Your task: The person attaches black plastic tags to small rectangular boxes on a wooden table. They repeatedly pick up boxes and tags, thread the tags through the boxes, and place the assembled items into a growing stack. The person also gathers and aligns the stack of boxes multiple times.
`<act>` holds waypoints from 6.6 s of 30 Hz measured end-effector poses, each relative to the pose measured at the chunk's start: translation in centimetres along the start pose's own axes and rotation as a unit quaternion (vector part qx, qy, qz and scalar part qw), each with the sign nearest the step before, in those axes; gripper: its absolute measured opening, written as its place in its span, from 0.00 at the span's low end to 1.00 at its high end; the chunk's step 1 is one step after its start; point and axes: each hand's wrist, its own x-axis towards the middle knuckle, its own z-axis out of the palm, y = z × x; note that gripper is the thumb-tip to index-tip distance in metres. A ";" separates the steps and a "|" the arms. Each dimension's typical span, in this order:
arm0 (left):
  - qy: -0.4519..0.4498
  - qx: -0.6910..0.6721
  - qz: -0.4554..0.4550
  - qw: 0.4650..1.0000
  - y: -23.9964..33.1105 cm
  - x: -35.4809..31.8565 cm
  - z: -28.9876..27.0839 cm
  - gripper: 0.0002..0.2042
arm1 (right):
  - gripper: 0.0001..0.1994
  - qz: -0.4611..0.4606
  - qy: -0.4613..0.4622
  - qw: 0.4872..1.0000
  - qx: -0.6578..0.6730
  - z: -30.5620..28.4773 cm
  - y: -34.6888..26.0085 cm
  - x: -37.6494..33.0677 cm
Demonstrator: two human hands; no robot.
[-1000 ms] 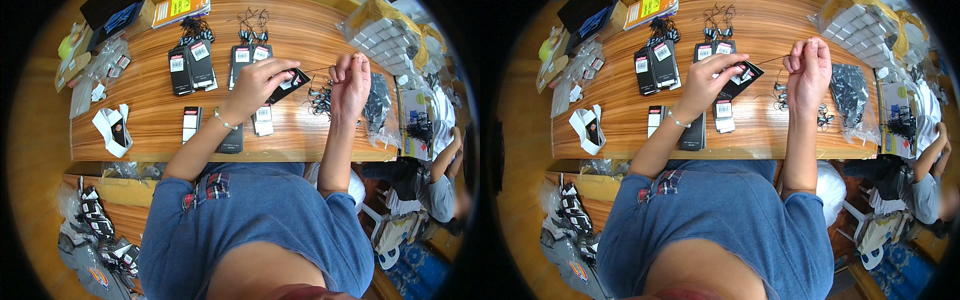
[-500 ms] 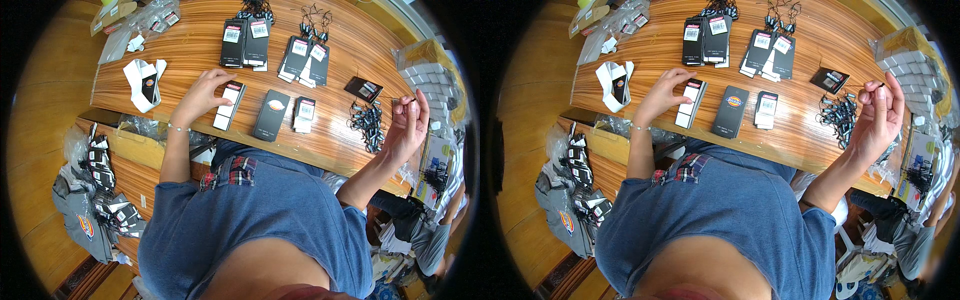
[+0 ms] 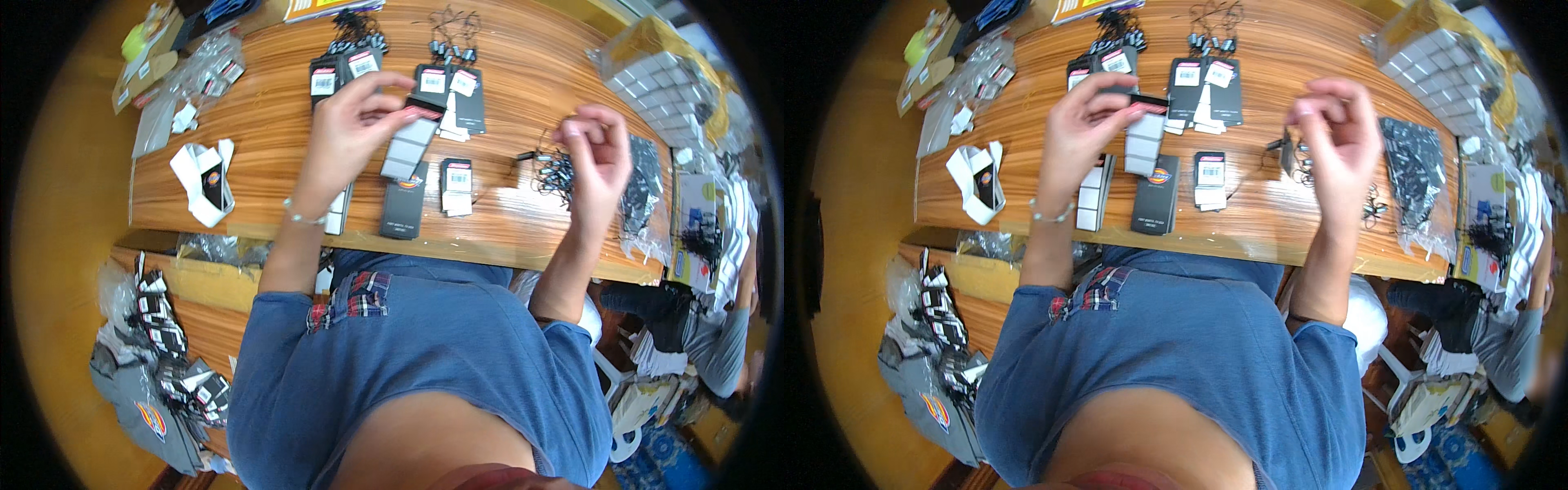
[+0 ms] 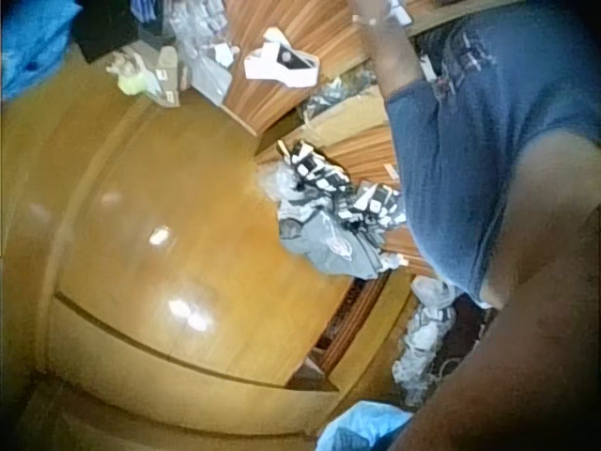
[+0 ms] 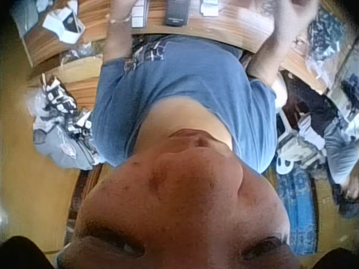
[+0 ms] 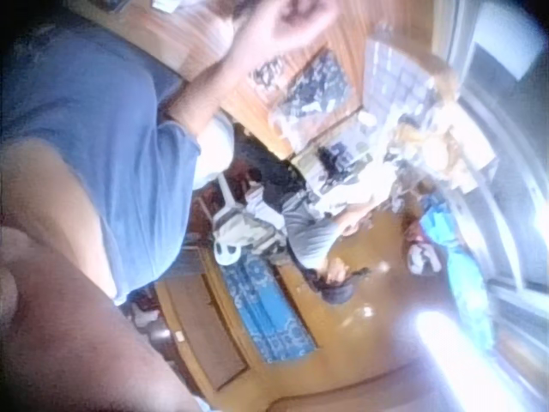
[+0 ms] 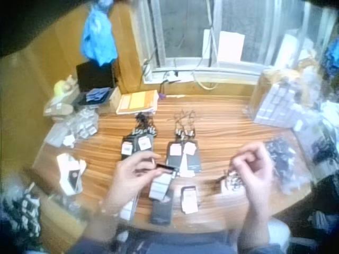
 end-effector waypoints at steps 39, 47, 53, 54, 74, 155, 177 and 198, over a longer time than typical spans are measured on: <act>-0.047 0.231 0.383 0.893 3.0 4.1 8.6 0.07 | 0.10 0.112 -0.010 0.974 0.195 -0.5 1.6 -0.2; -0.002 0.333 0.521 0.786 2.3 5.9 8.8 0.08 | 0.07 0.172 -0.029 0.955 0.240 -1.4 1.6 0.5; -0.033 0.341 0.568 0.748 1.5 6.2 9.3 0.08 | 0.05 0.197 0.018 0.955 0.223 -1.4 3.3 0.1; -0.042 0.345 0.571 0.744 1.4 6.0 9.4 0.08 | 0.04 0.196 0.045 0.955 0.217 -1.3 3.4 0.1; -0.057 0.024 0.215 0.975 -0.3 3.8 10.1 0.13 | 0.05 0.100 -0.039 0.799 0.591 -1.3 2.4 2.3; -0.171 -0.103 0.076 0.977 3.1 5.6 7.6 0.05 | 0.05 0.125 -0.139 0.950 0.252 -0.5 0.1 1.0; -0.171 -0.083 0.110 0.975 4.1 4.5 7.2 0.05 | 0.05 0.135 -0.149 0.940 0.276 -0.3 -0.7 0.4; -0.032 0.014 0.213 0.976 3.8 3.9 8.0 0.06 | 0.06 -0.086 -0.014 0.983 -0.161 0.4 -1.1 0.3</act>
